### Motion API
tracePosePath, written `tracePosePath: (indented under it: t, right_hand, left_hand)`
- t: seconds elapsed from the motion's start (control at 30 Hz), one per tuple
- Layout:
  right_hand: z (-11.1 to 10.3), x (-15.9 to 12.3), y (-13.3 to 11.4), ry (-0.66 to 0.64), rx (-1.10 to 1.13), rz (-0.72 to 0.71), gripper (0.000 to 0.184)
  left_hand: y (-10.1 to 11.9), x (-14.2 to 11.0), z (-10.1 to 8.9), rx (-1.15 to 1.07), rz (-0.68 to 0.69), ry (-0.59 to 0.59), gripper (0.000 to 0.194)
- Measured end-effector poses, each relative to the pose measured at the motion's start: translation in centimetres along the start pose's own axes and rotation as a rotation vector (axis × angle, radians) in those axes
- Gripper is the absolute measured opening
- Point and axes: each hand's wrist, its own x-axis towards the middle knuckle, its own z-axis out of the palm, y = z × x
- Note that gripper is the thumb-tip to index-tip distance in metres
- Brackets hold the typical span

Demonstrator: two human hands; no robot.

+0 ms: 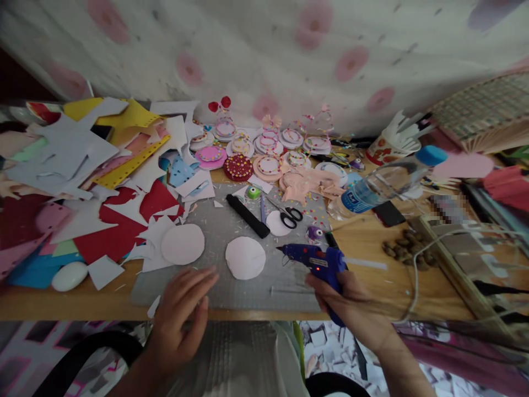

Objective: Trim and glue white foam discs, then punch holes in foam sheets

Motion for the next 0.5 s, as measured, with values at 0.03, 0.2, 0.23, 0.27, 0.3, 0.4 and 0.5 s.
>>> tracePosePath:
  t: [0.03,0.2,0.23,0.27,0.3,0.4,0.5]
  right_hand:
    - [-0.3,0.0,-0.3,-0.008,0.060,0.037,0.056]
    - [-1.6,0.6,0.7,0.210,0.225,0.099,0.054]
    - [-1.9,0.8,1.2,0.258,0.235,0.098,0.052]
    - [-2.2,1.0,1.8,0.303,0.246,0.102,0.050]
    - [-2.5,1.2,2.4,0.327,0.261,0.110,0.048]
    - [-3.4,1.4,4.2,0.416,0.316,0.120,0.041]
    - [-4.3,1.3,6.3,0.513,0.295,0.131,0.043]
  left_hand:
    - [-0.4,0.6,-1.0,0.026,-0.013,0.019,0.046]
    - [-4.6,3.6,-4.2,0.321,-0.128,-0.121,0.060]
    - [-5.7,3.9,-4.3,0.381,-0.136,-0.172,0.069]
    - [-6.6,4.2,-4.3,0.416,-0.129,-0.225,0.076]
    - [-7.4,4.3,-4.3,0.432,-0.118,-0.269,0.079]
    - [-8.5,4.8,-4.3,0.421,-0.096,-0.332,0.076]
    - [-7.6,5.7,-4.4,0.375,-0.089,-0.292,0.073]
